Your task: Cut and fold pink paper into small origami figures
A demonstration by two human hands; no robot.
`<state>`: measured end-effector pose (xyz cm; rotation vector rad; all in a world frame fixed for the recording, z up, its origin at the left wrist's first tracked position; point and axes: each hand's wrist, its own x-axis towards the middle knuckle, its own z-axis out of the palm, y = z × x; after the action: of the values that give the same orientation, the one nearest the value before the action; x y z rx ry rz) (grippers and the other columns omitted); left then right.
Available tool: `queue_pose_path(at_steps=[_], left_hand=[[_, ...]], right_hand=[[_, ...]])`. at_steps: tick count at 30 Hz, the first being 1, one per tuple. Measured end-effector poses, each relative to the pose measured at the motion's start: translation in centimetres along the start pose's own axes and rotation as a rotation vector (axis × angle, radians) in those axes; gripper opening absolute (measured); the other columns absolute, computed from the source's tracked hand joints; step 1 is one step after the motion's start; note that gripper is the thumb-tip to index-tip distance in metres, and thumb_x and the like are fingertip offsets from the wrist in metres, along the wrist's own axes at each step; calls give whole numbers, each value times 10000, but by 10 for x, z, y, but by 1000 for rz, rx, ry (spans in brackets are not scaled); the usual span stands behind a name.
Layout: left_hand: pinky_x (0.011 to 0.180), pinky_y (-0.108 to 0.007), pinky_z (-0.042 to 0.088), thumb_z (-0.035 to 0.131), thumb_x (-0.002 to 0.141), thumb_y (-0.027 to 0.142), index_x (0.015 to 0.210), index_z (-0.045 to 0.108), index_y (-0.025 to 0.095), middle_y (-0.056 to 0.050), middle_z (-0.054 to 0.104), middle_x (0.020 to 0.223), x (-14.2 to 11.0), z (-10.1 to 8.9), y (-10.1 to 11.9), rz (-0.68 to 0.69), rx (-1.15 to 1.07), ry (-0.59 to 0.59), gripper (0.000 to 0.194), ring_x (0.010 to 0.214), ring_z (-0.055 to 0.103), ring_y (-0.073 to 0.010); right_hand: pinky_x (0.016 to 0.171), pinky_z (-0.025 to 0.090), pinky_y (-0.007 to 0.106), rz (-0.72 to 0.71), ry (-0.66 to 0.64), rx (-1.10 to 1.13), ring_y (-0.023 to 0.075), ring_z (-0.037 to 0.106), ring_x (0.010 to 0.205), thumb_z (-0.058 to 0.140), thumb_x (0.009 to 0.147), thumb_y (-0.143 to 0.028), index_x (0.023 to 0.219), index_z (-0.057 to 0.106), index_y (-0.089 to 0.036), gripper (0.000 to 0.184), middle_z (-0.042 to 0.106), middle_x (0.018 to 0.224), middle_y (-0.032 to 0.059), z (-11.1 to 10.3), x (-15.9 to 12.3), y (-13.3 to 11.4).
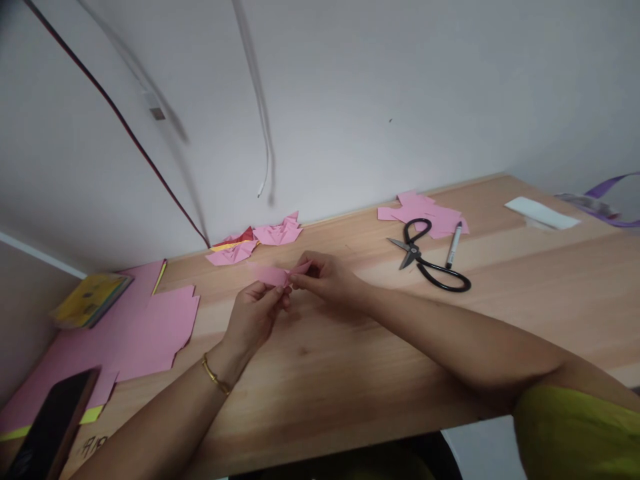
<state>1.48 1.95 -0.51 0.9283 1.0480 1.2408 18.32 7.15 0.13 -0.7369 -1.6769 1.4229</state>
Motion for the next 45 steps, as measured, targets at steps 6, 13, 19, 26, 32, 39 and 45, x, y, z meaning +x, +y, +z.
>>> queue_pose_path(at_steps=[6,13,19,26,32,39,45], left_hand=[[527,-209,415,718,694,293,771,663,128,-2,611,609,-1,2,3,-16,91,16,190,539,532,-88],[524,-212,408,707,704,321,738,651,123,-3,604,576,-1,2,4,-15,162,29,208,523,530,-91],[508,-208,395,690,718,329,732,638,123,-5,598,555,0,2,5,-26,216,31,212,508,528,-96],[480,-192,364,664,737,353,722,625,140,-7,608,546,1,-2,3,-39,263,54,217,490,522,-93],[475,-183,345,673,724,341,667,607,154,7,601,536,0,1,5,-25,265,68,207,474,497,-77],[510,-190,365,692,704,298,668,622,149,8,604,538,0,4,8,-12,255,44,169,499,509,-84],[488,-191,330,697,702,325,669,620,145,6,601,534,1,1,4,-25,243,50,198,486,491,-79]], right_hand=[[719,483,298,46,-43,63,143,614,760,641,777,-363,832,542,-172,222,643,775,20,0,-1,-5],[735,469,292,32,-49,1,144,604,786,626,785,-351,873,579,-161,215,639,811,30,-4,1,-4],[714,456,282,35,-8,-31,143,603,766,624,772,-341,818,590,-159,191,650,790,28,-2,1,-9],[671,426,267,112,25,-103,137,575,732,627,754,-359,800,614,-155,210,644,772,25,-3,3,-9],[592,373,242,139,50,-158,107,495,629,633,735,-358,770,605,-160,203,562,660,-19,-4,4,-7],[579,339,237,155,45,-125,101,459,610,656,714,-378,761,598,-160,230,514,636,-32,-4,4,-6],[573,333,235,180,43,-122,102,455,611,652,714,-379,749,594,-160,229,519,639,-30,-3,3,-7]])
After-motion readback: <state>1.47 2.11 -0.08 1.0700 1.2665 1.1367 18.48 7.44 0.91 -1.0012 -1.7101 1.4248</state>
